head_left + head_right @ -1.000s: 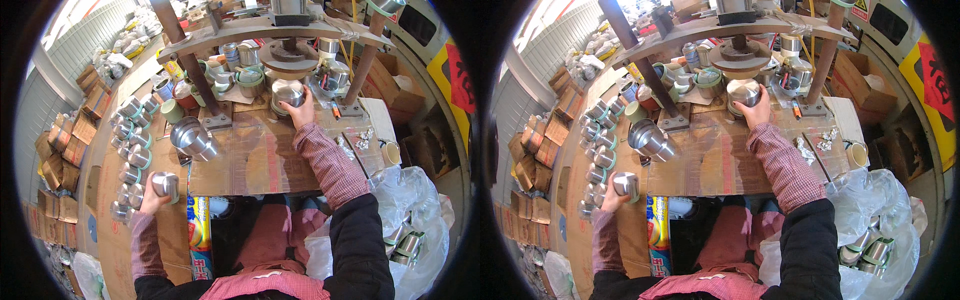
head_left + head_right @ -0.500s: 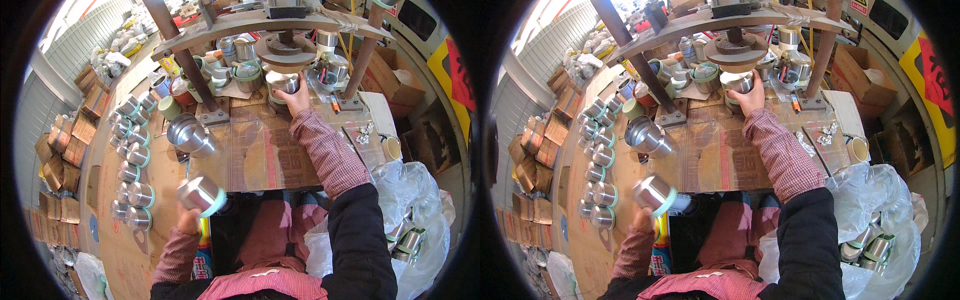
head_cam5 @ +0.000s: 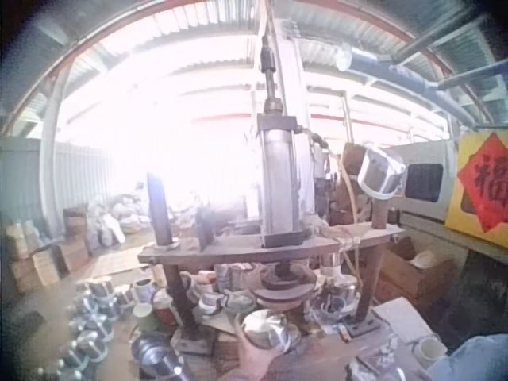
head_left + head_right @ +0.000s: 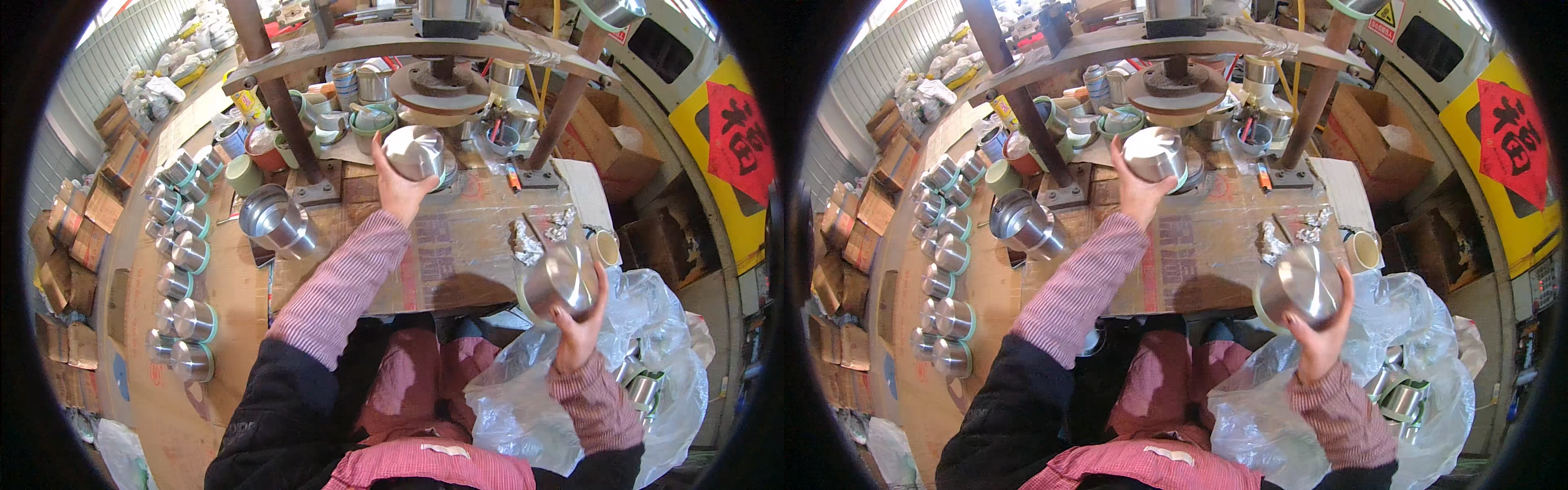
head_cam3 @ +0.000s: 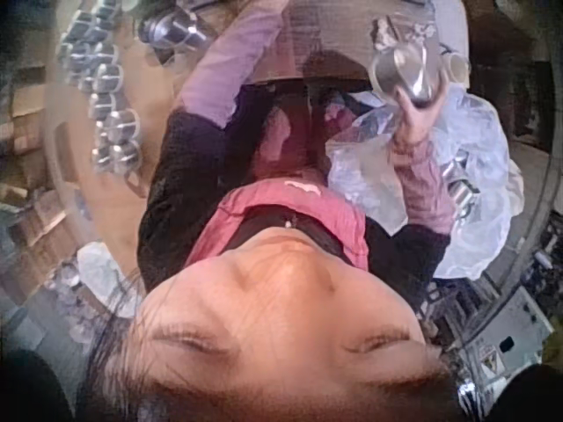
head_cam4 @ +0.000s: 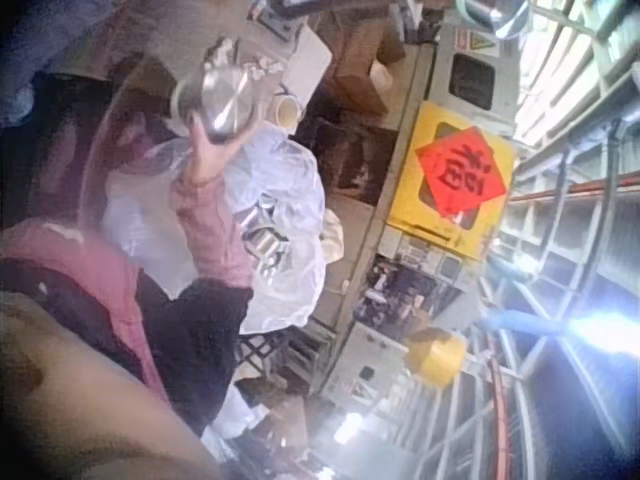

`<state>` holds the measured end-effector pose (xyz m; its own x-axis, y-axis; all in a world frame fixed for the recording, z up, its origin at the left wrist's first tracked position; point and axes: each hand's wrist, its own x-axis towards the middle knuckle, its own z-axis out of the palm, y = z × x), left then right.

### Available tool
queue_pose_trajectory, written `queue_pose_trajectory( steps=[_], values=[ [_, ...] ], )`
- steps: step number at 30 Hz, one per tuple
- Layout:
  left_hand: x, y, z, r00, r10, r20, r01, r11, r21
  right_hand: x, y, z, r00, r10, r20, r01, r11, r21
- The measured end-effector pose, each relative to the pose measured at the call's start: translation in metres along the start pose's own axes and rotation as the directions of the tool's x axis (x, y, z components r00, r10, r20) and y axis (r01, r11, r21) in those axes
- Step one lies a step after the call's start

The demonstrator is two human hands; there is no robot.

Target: The person repeatedly picks up small metal cups and green rings, presses the rings onto the cup rims, and places the assembled units into a plastic bag. The person also occasionally wipes the rim of a cup with a cloth before assembly.

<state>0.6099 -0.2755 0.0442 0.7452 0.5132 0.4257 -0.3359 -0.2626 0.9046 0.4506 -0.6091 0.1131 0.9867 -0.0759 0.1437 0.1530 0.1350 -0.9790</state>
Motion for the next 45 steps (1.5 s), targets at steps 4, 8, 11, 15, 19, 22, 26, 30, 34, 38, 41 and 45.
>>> queue_pose_trajectory(
  steps=[4, 8, 11, 15, 19, 22, 26, 30, 34, 38, 41, 45],
  values=[
    [0.019, -0.029, 0.041, 0.995, -0.102, 0.022, 0.088, 0.933, 0.348, -0.048, -0.012, -0.061, 0.983, -0.087, -0.163, 0.062, 0.986, -0.156],
    [0.015, -0.036, 0.045, 0.988, -0.147, -0.046, 0.153, 0.904, 0.399, -0.084, -0.024, -0.115, 0.895, -0.268, -0.356, 0.121, 0.916, -0.383],
    [0.017, -0.034, 0.043, 0.976, -0.215, -0.026, 0.207, 0.888, 0.410, -0.099, -0.030, -0.145, 0.821, -0.268, -0.505, 0.066, 0.922, -0.382],
    [0.008, -0.019, 0.035, 0.983, -0.181, 0.029, 0.144, 0.861, 0.488, -0.116, -0.031, -0.183, 0.736, -0.302, -0.606, 0.050, 0.917, -0.396],
    [-0.059, 0.018, 0.003, 0.989, 0.022, 0.143, -0.068, 0.944, 0.324, -0.128, -0.027, -0.235, 0.649, -0.471, -0.597, 0.039, 0.805, -0.593],
    [-0.127, 0.054, -0.039, 0.940, 0.111, 0.323, -0.135, 0.989, 0.052, -0.128, -0.021, -0.278, 0.765, -0.251, -0.593, -0.142, 0.832, -0.536],
    [-0.188, 0.088, -0.117, 0.937, 0.042, 0.348, -0.132, 0.963, 0.237, -0.124, -0.001, -0.297, 0.861, -0.413, -0.297, -0.183, 0.293, -0.938],
    [-0.215, 0.078, -0.225, 0.997, 0.037, 0.061, -0.064, 0.842, 0.535, -0.120, 0.003, -0.282, 0.967, -0.236, -0.101, -0.110, -0.026, -0.994],
    [-0.191, 0.063, -0.379, 0.985, 0.110, -0.134, 0.069, 0.463, 0.884, -0.113, -0.007, -0.262, 0.972, -0.206, -0.111, -0.119, -0.025, -0.993],
    [-0.174, 0.066, -0.480, 0.898, -0.150, -0.413, 0.389, -0.167, 0.906, -0.094, -0.015, -0.233, 0.929, -0.366, 0.053, 0.066, 0.022, -0.998],
    [-0.166, 0.069, -0.503, 0.835, -0.370, -0.408, 0.375, -0.161, 0.913, -0.083, -0.016, -0.198, 0.900, -0.397, 0.182, 0.221, 0.054, -0.974],
    [-0.177, 0.072, -0.498, 0.879, -0.407, -0.248, 0.344, 0.182, 0.921, -0.086, -0.019, -0.148, 0.888, -0.360, 0.287, 0.336, 0.080, -0.939]
  ],
)
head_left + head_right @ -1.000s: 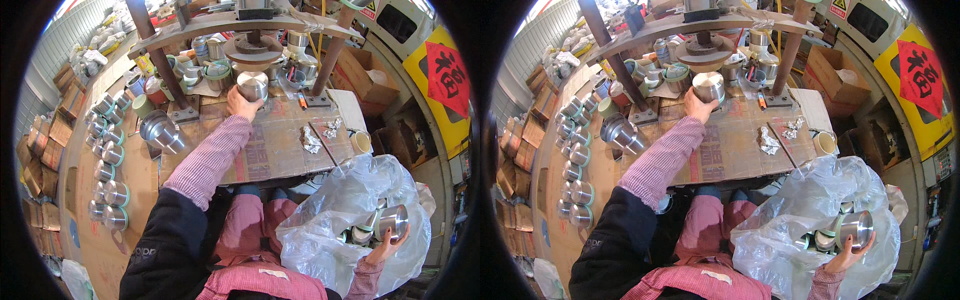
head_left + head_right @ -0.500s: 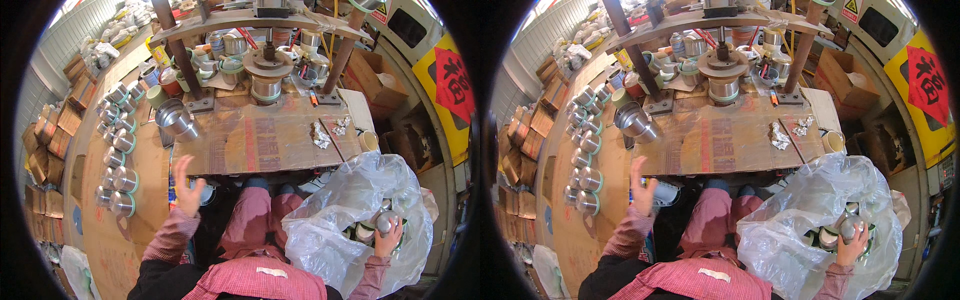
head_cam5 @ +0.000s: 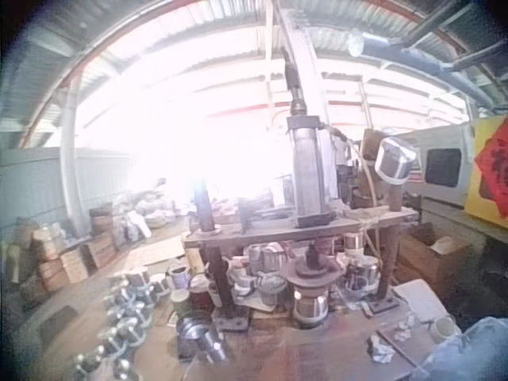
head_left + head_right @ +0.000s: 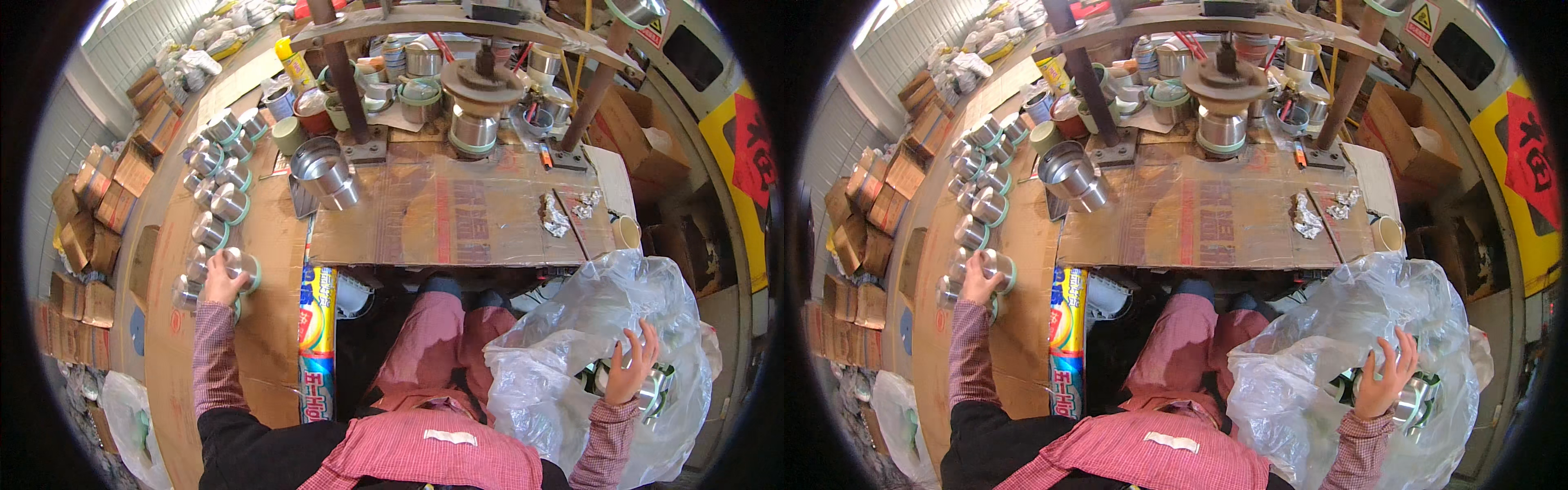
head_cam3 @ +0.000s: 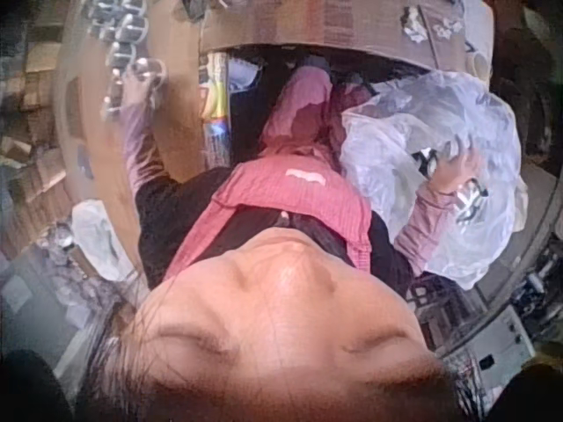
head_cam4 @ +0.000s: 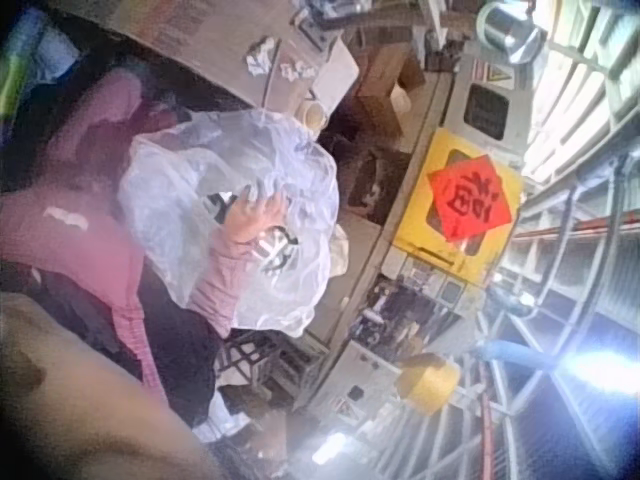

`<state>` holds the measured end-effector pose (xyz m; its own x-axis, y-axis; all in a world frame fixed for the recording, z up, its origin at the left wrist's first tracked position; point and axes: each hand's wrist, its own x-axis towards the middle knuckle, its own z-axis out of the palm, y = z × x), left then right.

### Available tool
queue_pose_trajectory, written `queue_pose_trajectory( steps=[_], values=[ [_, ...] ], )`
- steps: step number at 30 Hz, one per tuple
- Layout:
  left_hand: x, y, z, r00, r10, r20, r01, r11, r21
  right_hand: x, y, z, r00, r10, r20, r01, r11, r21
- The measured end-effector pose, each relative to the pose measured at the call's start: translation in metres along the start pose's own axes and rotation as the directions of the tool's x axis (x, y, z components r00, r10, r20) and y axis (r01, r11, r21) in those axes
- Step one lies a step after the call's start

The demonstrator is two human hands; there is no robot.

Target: The person repeatedly picks up small metal cups and green rings, presses the rings onto the cup rims, and places the assembled units into a plastic bag. The person also occasionally wipes the rim of a cup with a cloth before assembly.

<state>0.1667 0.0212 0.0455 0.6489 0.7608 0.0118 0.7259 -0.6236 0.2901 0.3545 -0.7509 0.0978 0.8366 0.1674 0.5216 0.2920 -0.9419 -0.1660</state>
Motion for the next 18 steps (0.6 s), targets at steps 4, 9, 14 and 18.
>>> queue_pose_trajectory(
  steps=[4, 9, 14, 18],
  values=[
    [-0.027, 0.011, 0.026, 0.947, 0.308, -0.092, -0.318, 0.940, -0.121, 0.013, -0.032, 0.008, 0.997, -0.073, 0.027, 0.070, 0.992, 0.101],
    [-0.045, 0.033, 0.054, 0.937, 0.208, -0.282, -0.313, 0.859, -0.405, 0.035, -0.048, 0.022, 0.984, -0.164, 0.065, 0.150, 0.972, 0.182],
    [-0.059, 0.064, 0.057, 0.901, 0.295, -0.318, -0.420, 0.775, -0.471, 0.037, -0.063, 0.034, 0.963, -0.249, 0.104, 0.216, 0.942, 0.257],
    [-0.067, 0.087, 0.051, 0.954, 0.214, -0.212, -0.269, 0.920, -0.284, 0.028, -0.066, 0.043, 0.951, -0.258, 0.169, 0.202, 0.936, 0.289]
  ],
)
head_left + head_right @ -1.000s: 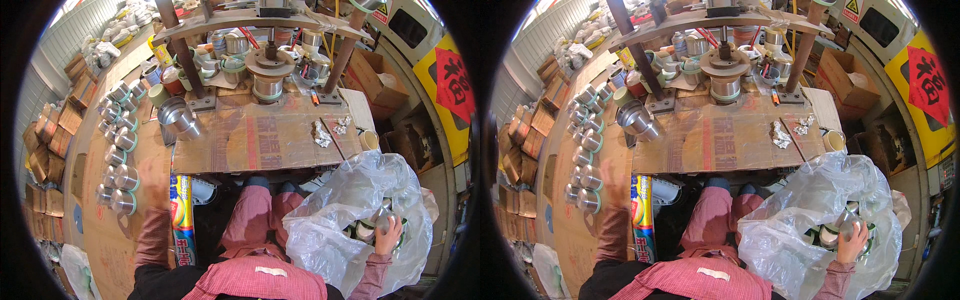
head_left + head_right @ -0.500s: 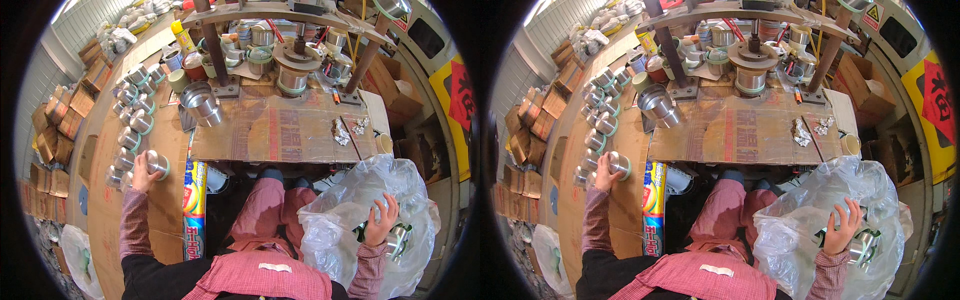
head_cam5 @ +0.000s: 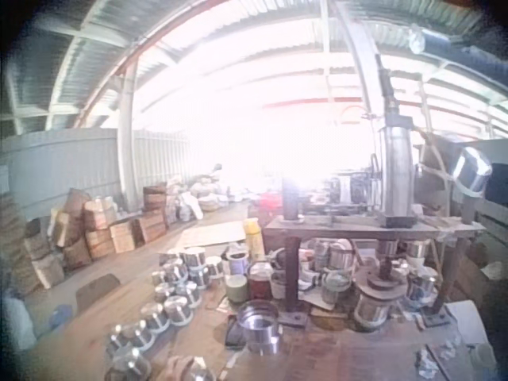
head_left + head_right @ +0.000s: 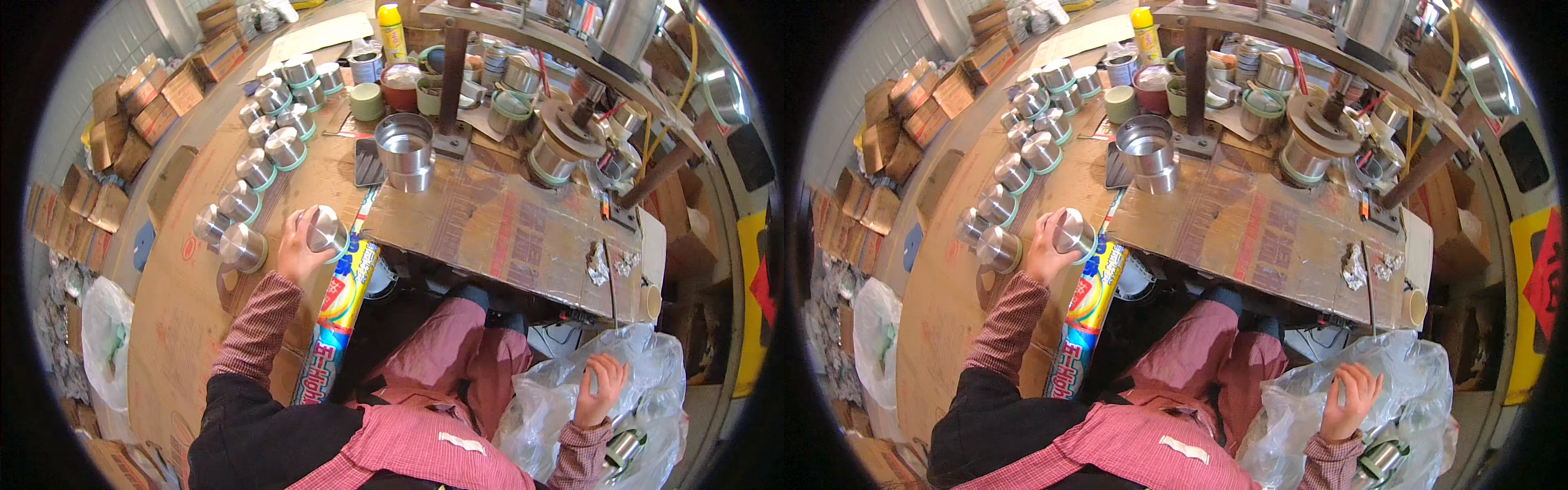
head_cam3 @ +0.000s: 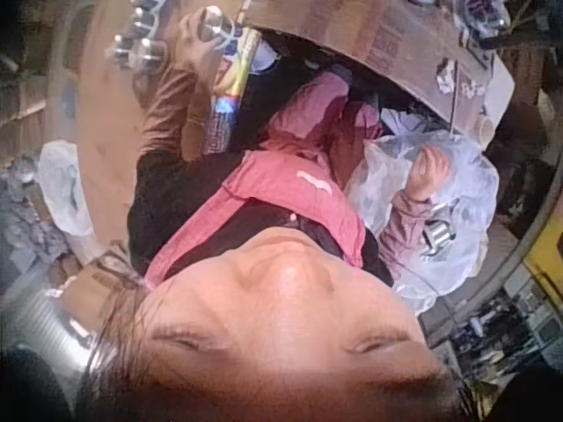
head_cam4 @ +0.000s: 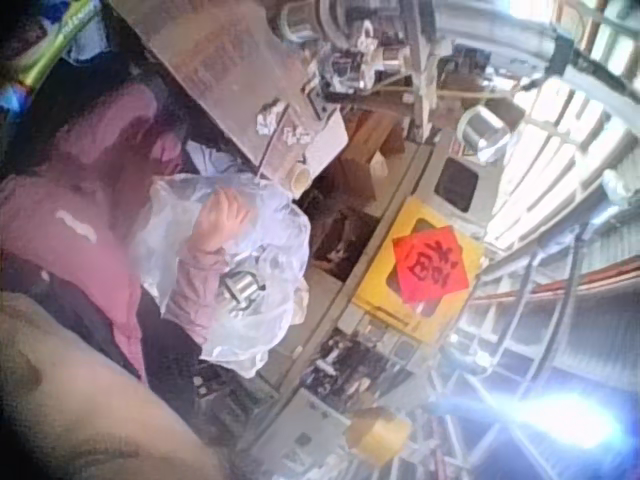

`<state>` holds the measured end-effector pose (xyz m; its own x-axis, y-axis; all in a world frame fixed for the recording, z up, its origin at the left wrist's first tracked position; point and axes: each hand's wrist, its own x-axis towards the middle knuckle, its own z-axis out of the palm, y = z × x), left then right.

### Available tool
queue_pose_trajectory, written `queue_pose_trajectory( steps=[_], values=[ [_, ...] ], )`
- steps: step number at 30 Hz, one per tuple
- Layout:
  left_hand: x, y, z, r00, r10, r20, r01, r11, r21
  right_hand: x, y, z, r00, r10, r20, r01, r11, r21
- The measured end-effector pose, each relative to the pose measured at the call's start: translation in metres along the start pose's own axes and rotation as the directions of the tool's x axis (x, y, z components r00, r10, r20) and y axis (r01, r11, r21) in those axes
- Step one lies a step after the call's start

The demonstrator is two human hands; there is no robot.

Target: The person repeatedly picks up small metal cups and green rings, presses the rings onto the cup rims, and places the assembled units into a plastic bag. The person also occasionally wipes the rim of a cup with a cloth before assembly.

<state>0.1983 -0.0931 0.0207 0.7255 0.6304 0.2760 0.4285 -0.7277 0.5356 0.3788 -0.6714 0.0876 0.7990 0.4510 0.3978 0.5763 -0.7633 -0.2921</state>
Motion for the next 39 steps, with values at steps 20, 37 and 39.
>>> queue_pose_trajectory(
  steps=[20, 37, 39],
  values=[
    [0.259, -0.020, 0.083, 0.650, 0.346, 0.676, -0.753, 0.408, 0.516, 0.003, -0.029, 0.016, 0.994, 0.029, 0.107, -0.031, 0.999, 0.020],
    [0.241, -0.028, 0.062, 0.823, 0.456, 0.340, -0.567, 0.707, 0.423, 0.014, -0.044, 0.037, 0.981, -0.034, 0.190, 0.019, 0.997, 0.081],
    [0.195, -0.040, 0.040, 0.910, 0.391, 0.139, -0.399, 0.917, 0.030, 0.011, -0.041, 0.035, 0.982, -0.014, 0.187, 0.001, 0.998, 0.066]
  ],
)
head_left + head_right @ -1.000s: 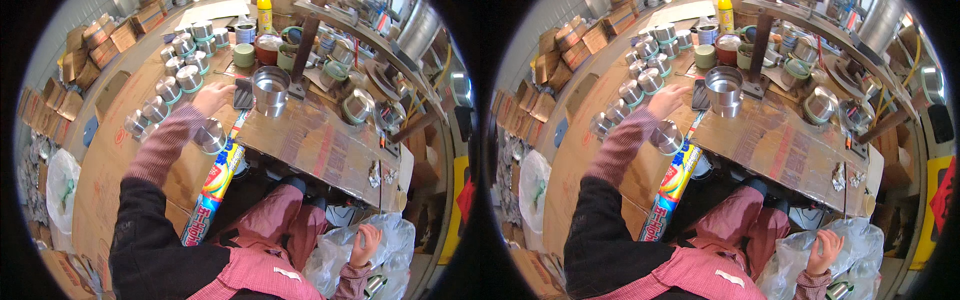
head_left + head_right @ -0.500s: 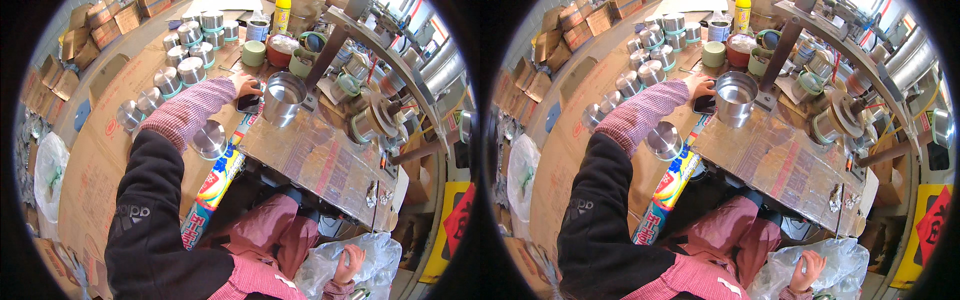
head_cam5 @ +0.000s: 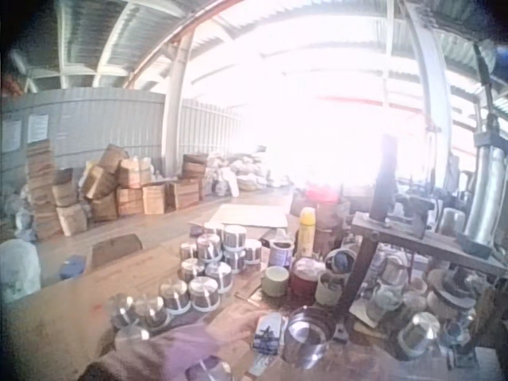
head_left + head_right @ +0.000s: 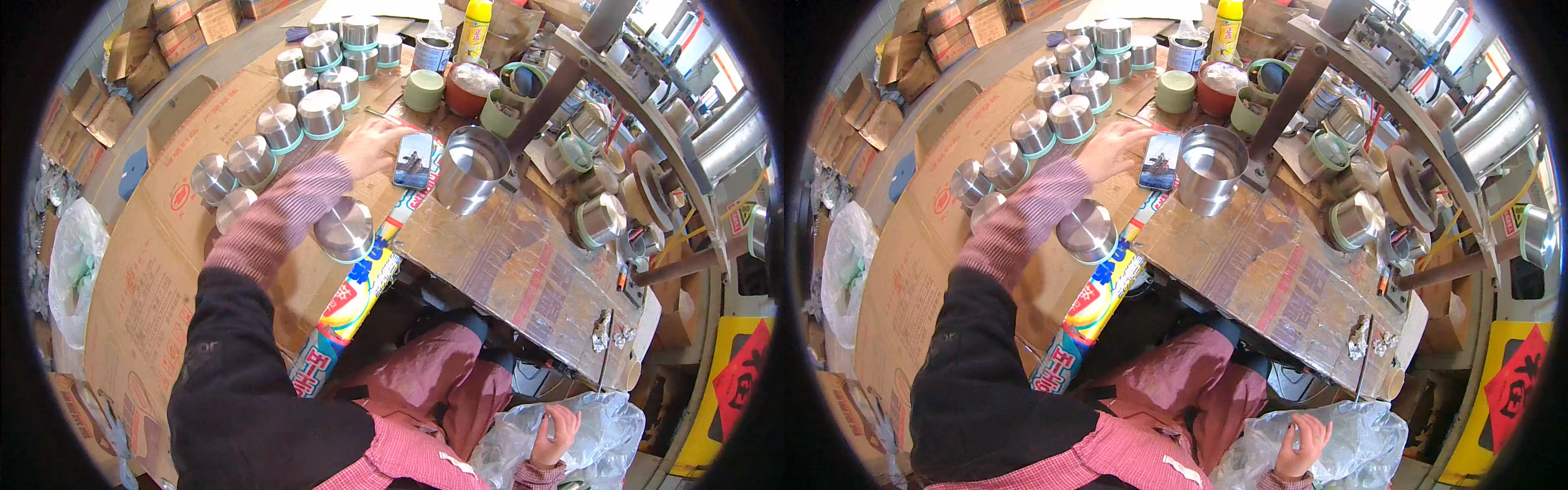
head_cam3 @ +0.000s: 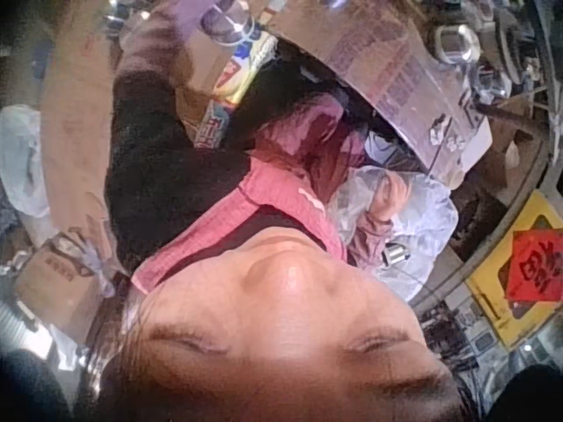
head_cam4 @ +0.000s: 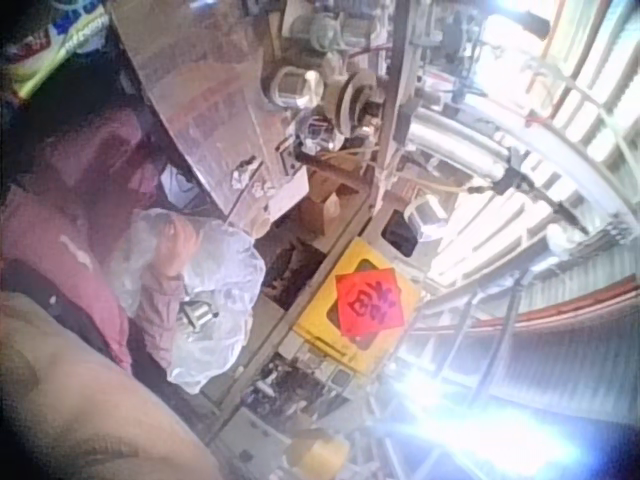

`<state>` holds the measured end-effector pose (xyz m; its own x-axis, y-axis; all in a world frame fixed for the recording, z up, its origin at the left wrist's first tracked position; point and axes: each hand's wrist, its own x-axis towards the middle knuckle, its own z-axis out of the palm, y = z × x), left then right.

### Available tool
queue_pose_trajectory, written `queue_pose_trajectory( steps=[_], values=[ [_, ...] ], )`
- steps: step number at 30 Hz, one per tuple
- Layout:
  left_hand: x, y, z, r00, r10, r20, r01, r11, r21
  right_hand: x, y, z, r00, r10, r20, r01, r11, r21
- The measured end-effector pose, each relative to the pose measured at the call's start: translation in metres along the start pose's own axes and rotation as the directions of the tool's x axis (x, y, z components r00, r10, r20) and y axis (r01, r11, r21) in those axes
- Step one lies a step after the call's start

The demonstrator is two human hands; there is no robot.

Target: The person repeatedly picks up small metal cups and green rings, presses the rings onto the cup rims, and places the assembled units into a plastic bag. The person also occasionally wipes the rim of a cup with a cloth before assembly.

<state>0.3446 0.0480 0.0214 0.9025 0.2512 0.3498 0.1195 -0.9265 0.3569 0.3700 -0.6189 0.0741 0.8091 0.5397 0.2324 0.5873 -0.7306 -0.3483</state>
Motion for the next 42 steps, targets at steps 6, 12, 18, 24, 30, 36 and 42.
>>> queue_pose_trajectory(
  steps=[6, 12, 18, 24, 30, 36, 42],
  values=[
    [-0.134, 0.023, -0.032, 0.945, -0.321, -0.056, 0.168, 0.627, -0.761, 0.006, -0.004, 0.003, 1.000, -0.009, 0.018, 0.009, 0.999, 0.035],
    [-0.187, 0.061, 0.013, 0.950, -0.292, -0.113, 0.090, 0.600, -0.795, 0.035, -0.025, 0.015, 0.989, -0.134, 0.058, 0.129, 0.988, 0.088],
    [-0.191, 0.068, 0.021, 0.861, -0.508, -0.021, 0.330, 0.591, -0.736, 0.043, -0.035, 0.019, 0.979, -0.182, 0.087, 0.173, 0.980, 0.097],
    [-0.190, 0.070, 0.019, 0.852, -0.524, -0.010, 0.366, 0.609, -0.704, 0.034, -0.038, 0.023, 0.979, -0.174, 0.105, 0.163, 0.980, 0.112],
    [-0.189, 0.065, 0.024, 0.856, -0.516, -0.026, 0.316, 0.562, -0.764, 0.052, -0.038, 0.023, 0.966, -0.239, 0.101, 0.226, 0.965, 0.130],
    [-0.189, 0.081, 0.002, 0.861, -0.496, -0.113, 0.241, 0.593, -0.769, 0.082, -0.041, 0.021, 0.945, -0.315, 0.086, 0.297, 0.938, 0.177],
    [-0.190, 0.138, -0.007, 0.950, -0.306, -0.061, 0.063, 0.380, -0.923, 0.121, -0.033, 0.024, 0.966, -0.254, 0.044, 0.228, 0.921, 0.316]
  ],
)
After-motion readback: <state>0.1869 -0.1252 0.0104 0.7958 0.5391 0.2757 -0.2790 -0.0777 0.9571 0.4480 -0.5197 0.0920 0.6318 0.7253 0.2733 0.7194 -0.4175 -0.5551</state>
